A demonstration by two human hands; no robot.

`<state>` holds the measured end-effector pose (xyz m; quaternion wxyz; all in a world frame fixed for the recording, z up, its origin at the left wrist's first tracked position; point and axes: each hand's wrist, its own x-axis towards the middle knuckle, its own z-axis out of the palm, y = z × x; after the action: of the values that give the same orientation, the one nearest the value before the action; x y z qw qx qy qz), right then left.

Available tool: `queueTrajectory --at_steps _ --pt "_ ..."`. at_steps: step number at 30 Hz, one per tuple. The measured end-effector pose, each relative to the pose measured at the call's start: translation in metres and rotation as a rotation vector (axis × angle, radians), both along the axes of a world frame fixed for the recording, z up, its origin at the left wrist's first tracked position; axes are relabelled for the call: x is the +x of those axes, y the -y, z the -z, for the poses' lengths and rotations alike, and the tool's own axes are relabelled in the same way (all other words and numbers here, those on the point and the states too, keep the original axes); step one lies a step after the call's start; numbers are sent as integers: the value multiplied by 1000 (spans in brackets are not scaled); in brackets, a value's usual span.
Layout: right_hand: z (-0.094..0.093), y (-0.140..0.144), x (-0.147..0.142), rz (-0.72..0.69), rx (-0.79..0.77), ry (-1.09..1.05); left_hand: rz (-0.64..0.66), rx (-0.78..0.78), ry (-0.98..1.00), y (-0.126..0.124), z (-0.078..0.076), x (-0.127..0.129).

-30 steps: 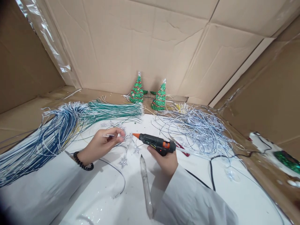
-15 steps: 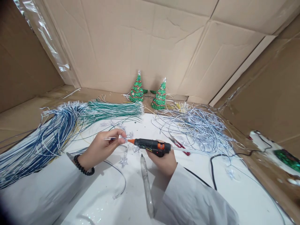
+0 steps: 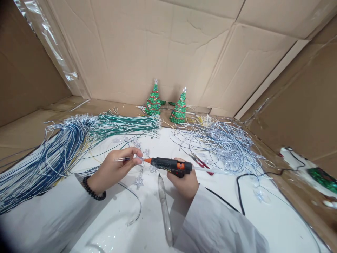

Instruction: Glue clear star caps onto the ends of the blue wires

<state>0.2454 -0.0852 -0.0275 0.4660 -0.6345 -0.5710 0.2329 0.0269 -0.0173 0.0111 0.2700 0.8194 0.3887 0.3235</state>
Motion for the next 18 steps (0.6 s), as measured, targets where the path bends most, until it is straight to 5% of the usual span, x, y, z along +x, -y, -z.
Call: queueTrajectory --at_steps 18 --pt "-4 -2 -2 -94 62 25 -26 -2 -12 1 -1 1"
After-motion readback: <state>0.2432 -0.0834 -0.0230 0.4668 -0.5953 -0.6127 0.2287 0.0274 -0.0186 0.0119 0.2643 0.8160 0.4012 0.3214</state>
